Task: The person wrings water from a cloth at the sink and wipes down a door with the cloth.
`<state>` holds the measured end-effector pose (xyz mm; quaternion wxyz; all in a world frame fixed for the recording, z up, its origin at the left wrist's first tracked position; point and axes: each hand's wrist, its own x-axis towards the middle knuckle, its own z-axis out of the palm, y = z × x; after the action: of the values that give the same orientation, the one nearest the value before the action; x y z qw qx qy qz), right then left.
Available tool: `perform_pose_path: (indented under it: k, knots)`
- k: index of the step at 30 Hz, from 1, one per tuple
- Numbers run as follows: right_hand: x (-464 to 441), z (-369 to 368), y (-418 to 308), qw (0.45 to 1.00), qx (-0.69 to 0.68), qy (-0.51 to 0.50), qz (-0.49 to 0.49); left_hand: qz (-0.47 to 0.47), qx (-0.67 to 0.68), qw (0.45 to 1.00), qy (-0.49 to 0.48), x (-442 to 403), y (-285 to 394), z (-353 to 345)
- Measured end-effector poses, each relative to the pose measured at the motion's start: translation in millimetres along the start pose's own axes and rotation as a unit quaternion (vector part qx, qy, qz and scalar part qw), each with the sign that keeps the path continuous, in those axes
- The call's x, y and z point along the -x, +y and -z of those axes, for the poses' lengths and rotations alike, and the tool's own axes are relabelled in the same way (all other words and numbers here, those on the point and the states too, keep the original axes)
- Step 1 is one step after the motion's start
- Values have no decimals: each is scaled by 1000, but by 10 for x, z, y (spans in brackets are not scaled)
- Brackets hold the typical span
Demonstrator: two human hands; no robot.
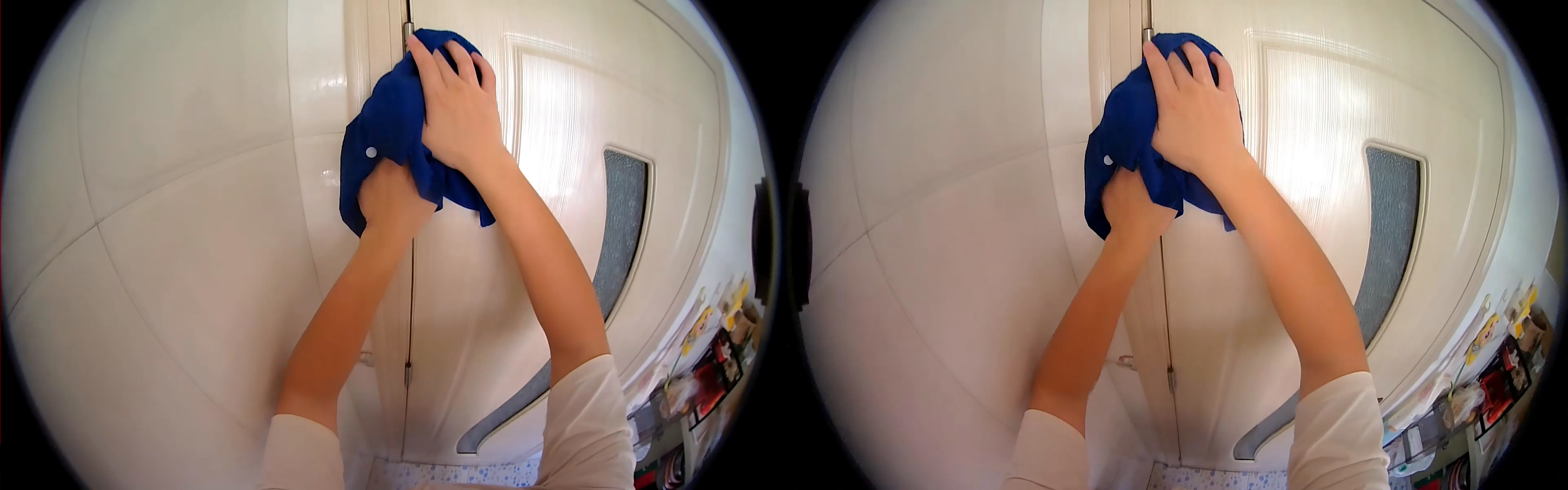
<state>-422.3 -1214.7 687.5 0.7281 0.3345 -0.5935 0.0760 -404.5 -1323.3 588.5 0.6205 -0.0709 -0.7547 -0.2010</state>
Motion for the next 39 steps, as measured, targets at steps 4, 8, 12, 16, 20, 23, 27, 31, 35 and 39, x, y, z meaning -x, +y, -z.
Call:
perform_pose_path:
  k: [4,8,12,16,20,23,27,31,35,39]
  knots:
    - [131,47,-53,999,12,-28,8,-52,5,998,36,112,-120,-67]
    - [399,144,-165,999,2,-45,5,-44,20,999,-11,354,-157,-57]
    - [156,73,-88,1000,-3,-26,5,-70,-37,997,22,162,-162,-74]
    - [-189,-31,120,999,21,20,33,-107,-31,991,79,-294,-71,2]
    - [-643,25,238,1000,-7,-3,29,-122,-19,984,125,-786,14,58]
    - [-764,17,280,999,-24,10,42,-139,2,978,153,-1000,45,124]
    - [-416,63,182,998,16,20,51,-157,-40,977,138,-702,-46,78]
    - [251,122,-38,999,33,-22,4,-78,-49,996,13,-6,-225,-42]
    - [867,350,-292,993,20,-116,-9,64,67,994,-57,802,-287,1]
    - [1287,435,-398,992,-19,-121,-15,152,168,973,-33,1027,-148,206]
